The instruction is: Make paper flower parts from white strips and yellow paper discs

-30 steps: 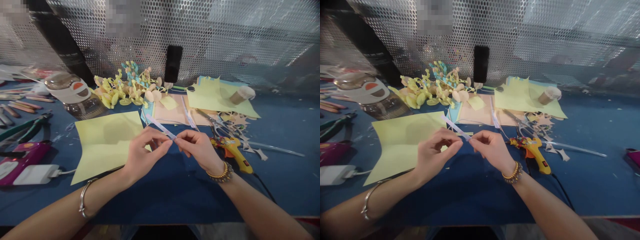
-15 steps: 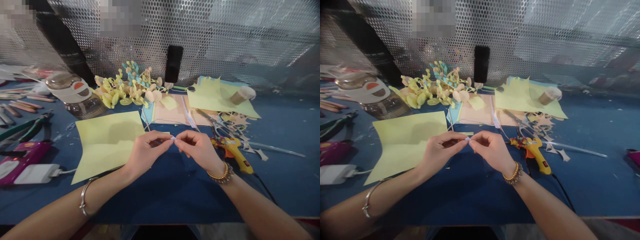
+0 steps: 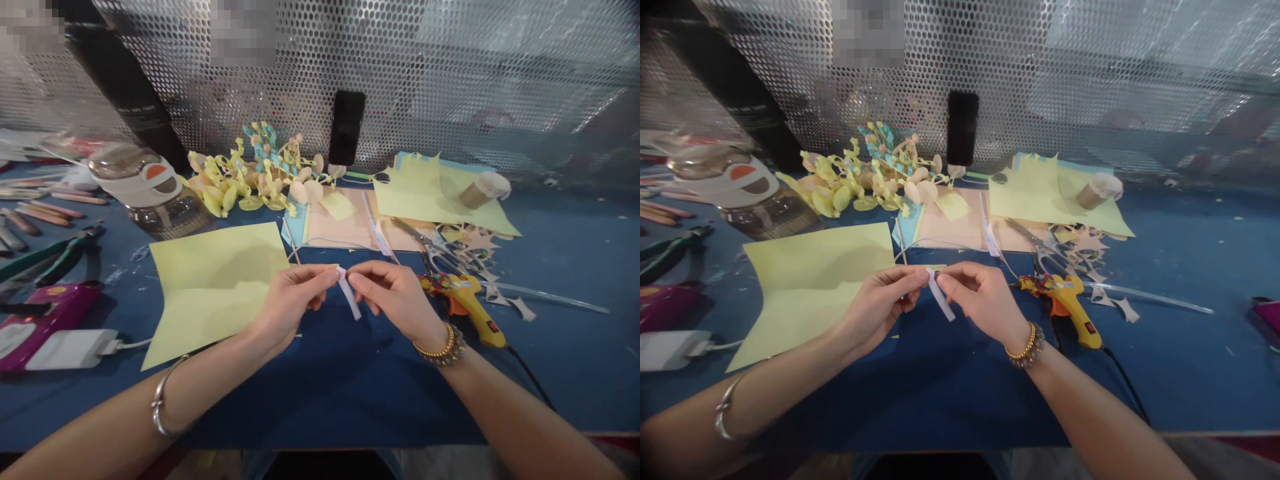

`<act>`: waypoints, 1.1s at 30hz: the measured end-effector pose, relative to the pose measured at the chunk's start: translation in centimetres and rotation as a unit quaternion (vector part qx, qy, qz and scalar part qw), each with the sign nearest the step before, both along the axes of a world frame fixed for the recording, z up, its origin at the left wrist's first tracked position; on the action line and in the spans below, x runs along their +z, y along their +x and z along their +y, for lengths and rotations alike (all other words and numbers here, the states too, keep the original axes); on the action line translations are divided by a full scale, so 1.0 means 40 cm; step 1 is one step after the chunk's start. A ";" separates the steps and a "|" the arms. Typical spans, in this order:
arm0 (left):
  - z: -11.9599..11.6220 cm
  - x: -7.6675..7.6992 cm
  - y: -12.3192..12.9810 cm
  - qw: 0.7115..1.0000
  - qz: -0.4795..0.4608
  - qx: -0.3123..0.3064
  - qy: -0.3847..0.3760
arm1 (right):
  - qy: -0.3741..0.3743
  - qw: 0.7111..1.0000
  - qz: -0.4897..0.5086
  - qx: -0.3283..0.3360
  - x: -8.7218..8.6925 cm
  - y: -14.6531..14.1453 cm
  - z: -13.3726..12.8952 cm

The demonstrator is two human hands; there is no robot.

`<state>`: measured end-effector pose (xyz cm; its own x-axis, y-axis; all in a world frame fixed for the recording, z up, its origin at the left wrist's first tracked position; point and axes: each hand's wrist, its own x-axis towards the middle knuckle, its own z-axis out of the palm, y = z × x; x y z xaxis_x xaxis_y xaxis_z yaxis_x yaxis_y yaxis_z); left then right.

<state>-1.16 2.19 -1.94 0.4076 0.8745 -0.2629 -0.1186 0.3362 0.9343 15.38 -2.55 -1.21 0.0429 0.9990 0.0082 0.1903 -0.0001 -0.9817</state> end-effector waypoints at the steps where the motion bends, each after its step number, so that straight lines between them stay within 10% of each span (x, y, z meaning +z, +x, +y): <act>1: 0.000 -0.001 0.000 1.000 0.003 0.003 0.006 | 0.001 1.000 -0.002 0.009 -0.001 -0.001 0.000; 33: -0.002 -0.001 -0.006 0.994 0.039 0.013 0.104 | -0.034 0.994 0.092 0.054 -0.032 0.007 0.003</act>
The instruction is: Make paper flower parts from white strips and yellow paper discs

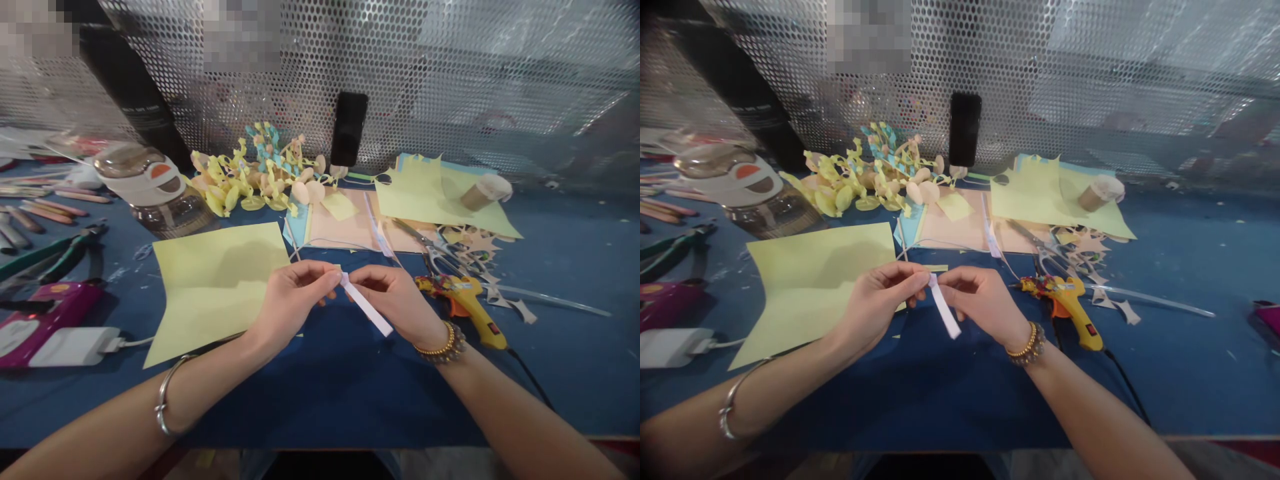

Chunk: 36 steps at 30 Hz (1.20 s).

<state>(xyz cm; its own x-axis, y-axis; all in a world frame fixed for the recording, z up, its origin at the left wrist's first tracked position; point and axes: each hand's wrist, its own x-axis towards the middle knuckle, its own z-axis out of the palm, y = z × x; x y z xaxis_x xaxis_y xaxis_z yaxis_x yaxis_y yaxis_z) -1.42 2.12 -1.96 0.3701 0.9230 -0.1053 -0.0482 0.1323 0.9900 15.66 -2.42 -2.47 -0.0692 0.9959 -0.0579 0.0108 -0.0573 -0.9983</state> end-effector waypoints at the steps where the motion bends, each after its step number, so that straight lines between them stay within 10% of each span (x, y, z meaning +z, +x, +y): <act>1: -0.001 0.001 0.000 1.000 0.005 -0.001 0.003 | 0.008 1.000 -0.004 -0.003 -0.001 0.001 0.000; 36: 0.004 -0.013 -0.003 1.000 -0.011 -0.013 0.010 | 0.028 0.995 -0.068 -0.066 0.015 -0.005 -0.002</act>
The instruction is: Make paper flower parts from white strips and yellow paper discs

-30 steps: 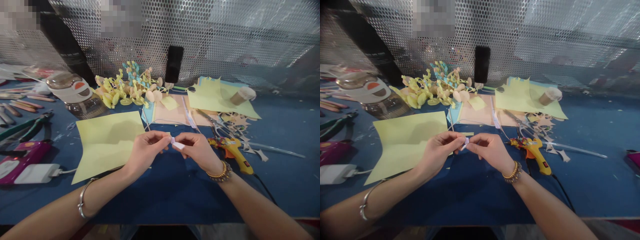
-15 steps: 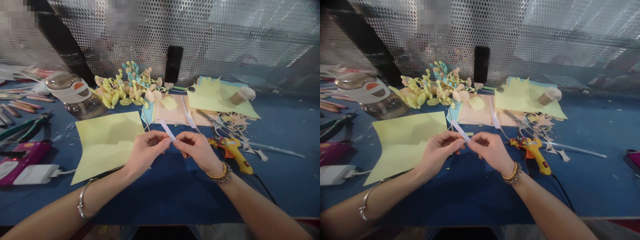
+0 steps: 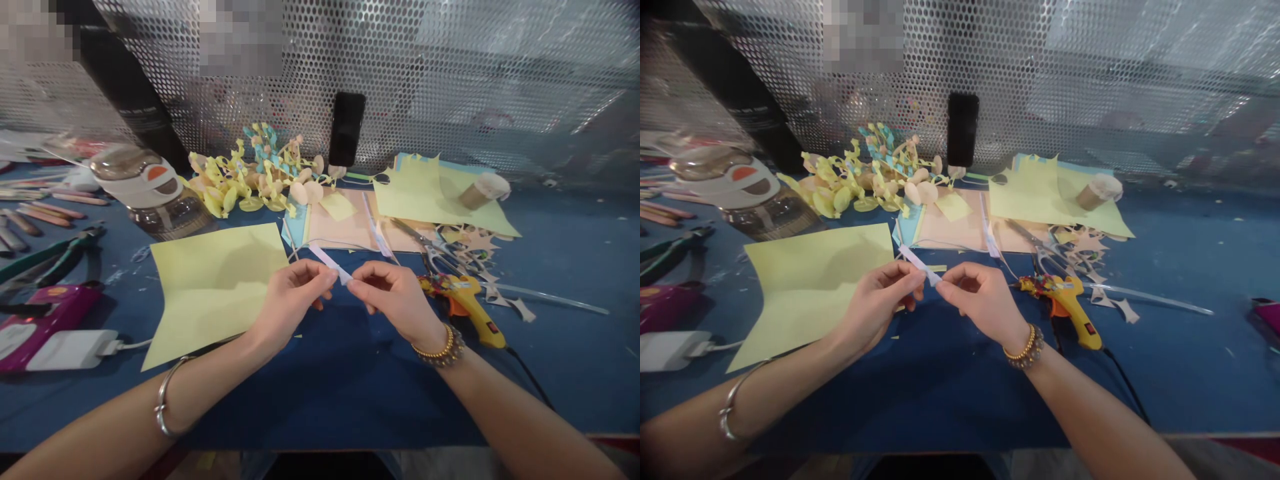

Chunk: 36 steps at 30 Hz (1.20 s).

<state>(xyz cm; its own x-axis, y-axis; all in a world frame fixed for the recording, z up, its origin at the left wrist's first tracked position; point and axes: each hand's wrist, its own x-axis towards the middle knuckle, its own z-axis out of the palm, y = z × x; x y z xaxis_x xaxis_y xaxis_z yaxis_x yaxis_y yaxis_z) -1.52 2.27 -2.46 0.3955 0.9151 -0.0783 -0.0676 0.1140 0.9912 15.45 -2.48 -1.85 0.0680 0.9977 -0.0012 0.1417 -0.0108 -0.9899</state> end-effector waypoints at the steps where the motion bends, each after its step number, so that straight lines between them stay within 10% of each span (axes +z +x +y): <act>1: -0.002 0.002 -0.003 0.999 0.013 0.017 0.046 | -0.004 1.000 0.008 -0.003 -0.001 0.001 0.001; 8: -0.008 0.002 -0.009 0.956 0.087 0.049 0.277 | -0.004 1.000 0.029 0.004 -0.001 -0.001 0.001; 17: 0.000 0.003 -0.007 0.970 0.109 0.013 0.217 | 0.009 1.000 -0.010 0.003 0.010 -0.001 -0.003; 28: -0.002 0.010 0.006 0.995 0.003 -0.016 -0.102 | 0.022 0.998 -0.053 -0.008 0.009 0.001 -0.001; 36: -0.001 0.007 0.006 0.997 0.000 -0.004 -0.077 | 0.029 0.997 -0.049 0.042 0.011 -0.002 -0.002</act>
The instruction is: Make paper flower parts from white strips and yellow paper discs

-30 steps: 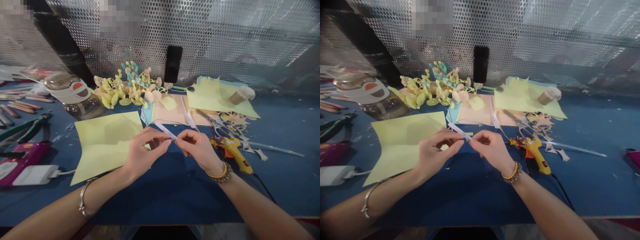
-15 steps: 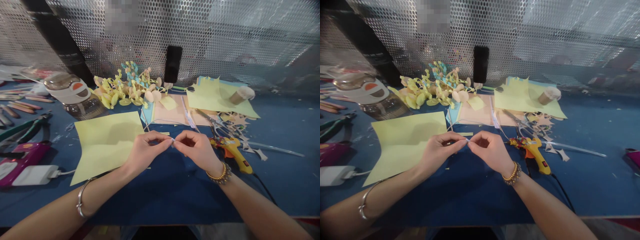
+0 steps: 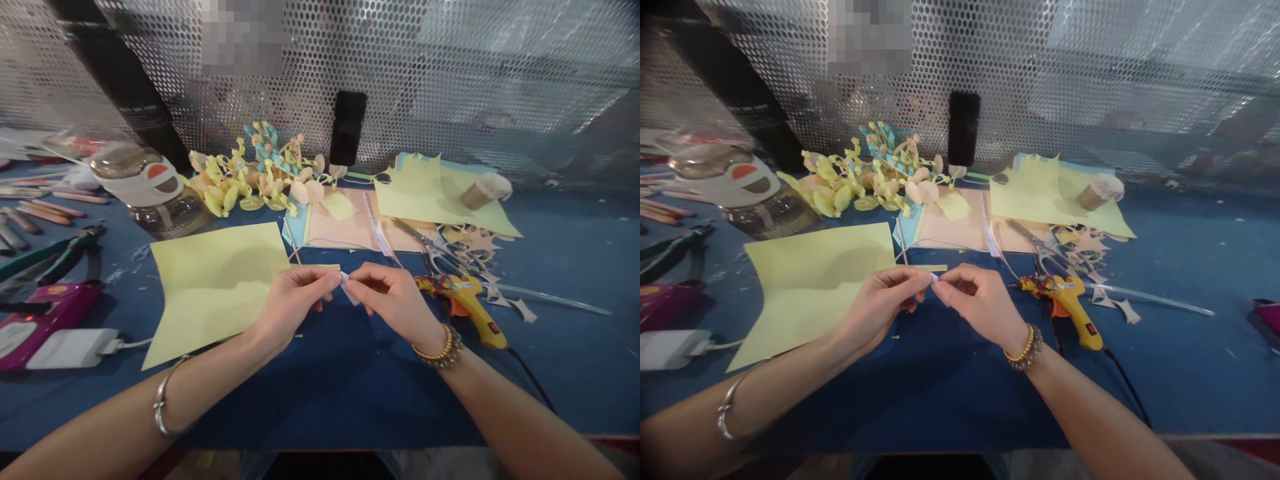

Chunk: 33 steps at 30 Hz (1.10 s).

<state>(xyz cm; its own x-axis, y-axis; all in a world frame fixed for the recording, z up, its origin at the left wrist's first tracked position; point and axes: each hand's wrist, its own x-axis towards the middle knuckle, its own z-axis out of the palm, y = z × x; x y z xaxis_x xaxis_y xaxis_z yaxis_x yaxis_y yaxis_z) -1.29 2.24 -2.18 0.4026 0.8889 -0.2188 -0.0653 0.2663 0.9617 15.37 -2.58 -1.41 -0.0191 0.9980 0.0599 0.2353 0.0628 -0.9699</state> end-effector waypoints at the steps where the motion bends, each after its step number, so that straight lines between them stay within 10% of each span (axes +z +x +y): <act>1: 0.001 -0.001 0.000 1.000 -0.002 -0.002 0.002 | -0.002 1.000 0.004 -0.001 0.000 0.000 0.000; 33: -0.003 -0.003 -0.005 0.993 0.073 0.017 0.093 | -0.053 0.997 0.062 -0.014 -0.029 0.009 0.012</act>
<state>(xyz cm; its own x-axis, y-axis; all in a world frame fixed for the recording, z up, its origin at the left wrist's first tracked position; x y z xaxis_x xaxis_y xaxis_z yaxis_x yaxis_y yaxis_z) -1.50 2.10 -2.29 0.3470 0.9320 -0.1043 0.0727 0.0842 0.9938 15.73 -2.12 -2.56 0.0088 0.9989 -0.0464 0.1141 -0.0471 -0.9924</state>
